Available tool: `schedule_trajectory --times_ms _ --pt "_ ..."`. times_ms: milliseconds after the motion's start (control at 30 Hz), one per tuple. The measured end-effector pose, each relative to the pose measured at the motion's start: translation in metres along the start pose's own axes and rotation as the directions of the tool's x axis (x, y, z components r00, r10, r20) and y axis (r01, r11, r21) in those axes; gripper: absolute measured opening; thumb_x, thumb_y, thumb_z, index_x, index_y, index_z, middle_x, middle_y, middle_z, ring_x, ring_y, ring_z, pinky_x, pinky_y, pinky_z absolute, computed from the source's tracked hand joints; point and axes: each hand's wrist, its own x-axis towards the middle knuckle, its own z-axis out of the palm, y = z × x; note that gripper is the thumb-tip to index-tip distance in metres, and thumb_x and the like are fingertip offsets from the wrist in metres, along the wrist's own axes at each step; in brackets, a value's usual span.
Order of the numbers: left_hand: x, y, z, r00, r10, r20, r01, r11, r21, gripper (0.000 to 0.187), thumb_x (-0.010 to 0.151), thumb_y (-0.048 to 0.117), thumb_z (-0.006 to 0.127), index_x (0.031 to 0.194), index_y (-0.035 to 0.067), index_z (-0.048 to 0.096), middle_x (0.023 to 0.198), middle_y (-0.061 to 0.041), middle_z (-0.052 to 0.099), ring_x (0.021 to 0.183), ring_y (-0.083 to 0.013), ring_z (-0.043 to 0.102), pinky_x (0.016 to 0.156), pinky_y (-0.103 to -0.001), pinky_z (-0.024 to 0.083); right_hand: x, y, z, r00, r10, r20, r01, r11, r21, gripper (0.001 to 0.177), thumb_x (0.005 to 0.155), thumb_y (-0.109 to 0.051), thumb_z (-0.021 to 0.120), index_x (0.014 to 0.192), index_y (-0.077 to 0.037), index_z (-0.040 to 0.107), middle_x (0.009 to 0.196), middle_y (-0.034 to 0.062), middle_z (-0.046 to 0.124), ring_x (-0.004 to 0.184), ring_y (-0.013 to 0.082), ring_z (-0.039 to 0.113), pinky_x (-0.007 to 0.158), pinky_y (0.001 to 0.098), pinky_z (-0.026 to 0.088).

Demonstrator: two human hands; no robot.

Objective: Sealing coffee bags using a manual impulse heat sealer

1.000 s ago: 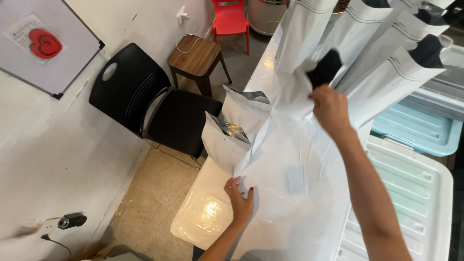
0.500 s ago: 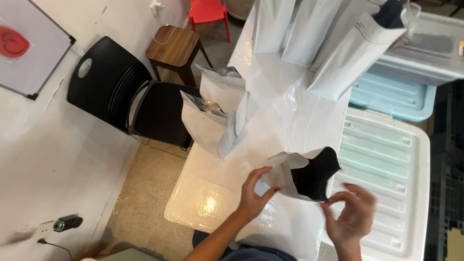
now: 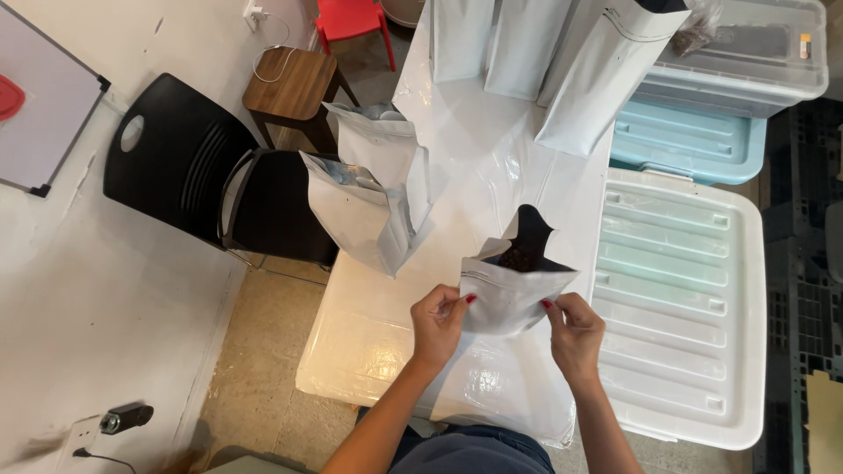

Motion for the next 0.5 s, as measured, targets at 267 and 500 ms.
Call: schedule_trajectory --times_ms 267,500 --pt "-0.004 0.000 -0.030 0.924 -0.337 0.179 0.326 0.941 0.090 0.019 0.082 0.018 0.087 0.085 0.008 0.072 0.072 -0.003 0.073 0.069 -0.0071 0.066 0.063 -0.022 0.056 -0.005 -0.005 -0.016 0.930 0.351 0.112 -0.340 0.935 -0.104 0.006 0.089 0.000 0.075 0.085 -0.003 0.078 0.068 0.0072 0.069 0.056 0.0105 0.053 0.052 0.0249 0.046" --pt "0.059 0.016 -0.020 0.889 0.007 0.458 0.075 0.984 -0.160 0.052 0.106 0.052 0.039 0.143 0.017 0.046 0.147 -0.005 0.056 0.144 -0.0203 0.044 0.118 -0.039 0.029 -0.087 -0.025 0.034 0.481 0.876 0.008 -0.828 0.452 0.333 0.052 0.096 -0.029 0.057 0.138 -0.017 0.028 0.135 0.0218 0.048 0.099 0.0456 0.065 0.072 0.0599 0.057"
